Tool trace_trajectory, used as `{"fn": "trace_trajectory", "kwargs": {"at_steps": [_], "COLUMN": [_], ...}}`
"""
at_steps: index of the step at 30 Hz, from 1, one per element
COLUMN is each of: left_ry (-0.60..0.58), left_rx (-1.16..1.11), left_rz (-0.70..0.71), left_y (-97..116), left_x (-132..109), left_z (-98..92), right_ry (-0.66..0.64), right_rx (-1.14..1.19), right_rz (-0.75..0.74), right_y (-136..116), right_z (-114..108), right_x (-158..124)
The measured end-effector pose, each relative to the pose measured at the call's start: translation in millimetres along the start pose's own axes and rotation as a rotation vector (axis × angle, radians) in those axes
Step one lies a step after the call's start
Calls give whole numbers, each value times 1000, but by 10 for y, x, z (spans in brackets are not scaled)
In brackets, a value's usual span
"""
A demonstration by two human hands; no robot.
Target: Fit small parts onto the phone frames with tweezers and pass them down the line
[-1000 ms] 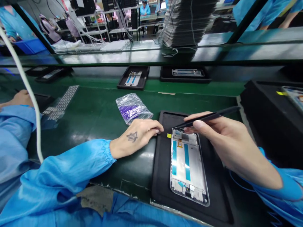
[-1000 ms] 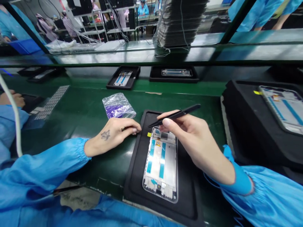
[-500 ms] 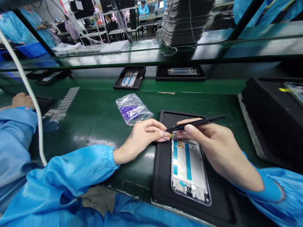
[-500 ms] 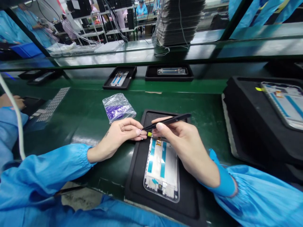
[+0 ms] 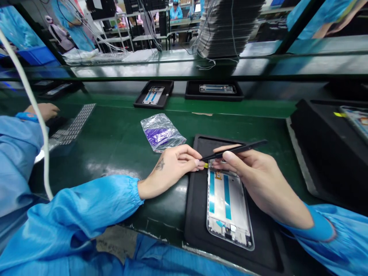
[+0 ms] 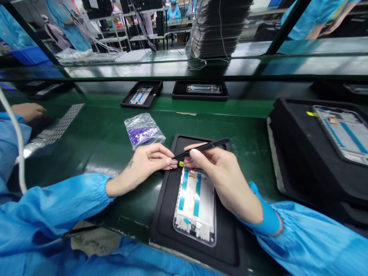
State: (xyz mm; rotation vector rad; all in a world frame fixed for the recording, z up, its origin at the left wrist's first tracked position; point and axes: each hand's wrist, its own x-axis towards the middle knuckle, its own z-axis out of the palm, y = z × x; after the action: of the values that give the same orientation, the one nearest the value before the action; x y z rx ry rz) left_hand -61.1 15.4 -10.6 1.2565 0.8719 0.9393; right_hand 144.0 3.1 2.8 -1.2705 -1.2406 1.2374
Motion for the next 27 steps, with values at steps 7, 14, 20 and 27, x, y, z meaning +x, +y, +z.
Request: {"fn": "trace_trajectory", "kwargs": {"at_steps": [7, 14, 20, 27], "left_ry": [-4, 6, 12, -39], "left_rx": [29, 39, 70, 83], "left_rz": [10, 28, 23, -7], "left_y": [-8, -13, 1, 29], "left_x": [-9, 2, -30, -17], "left_z": [1, 1, 15, -10], "right_ry": [-3, 11, -11, 14], "right_rx": [-41, -79, -147, -154], "right_rz": [-38, -58, -83, -173], "right_y": [-38, -42, -66, -44], "right_z": [4, -1, -11, -107], "right_x": [-19, 0, -8, 17]}}
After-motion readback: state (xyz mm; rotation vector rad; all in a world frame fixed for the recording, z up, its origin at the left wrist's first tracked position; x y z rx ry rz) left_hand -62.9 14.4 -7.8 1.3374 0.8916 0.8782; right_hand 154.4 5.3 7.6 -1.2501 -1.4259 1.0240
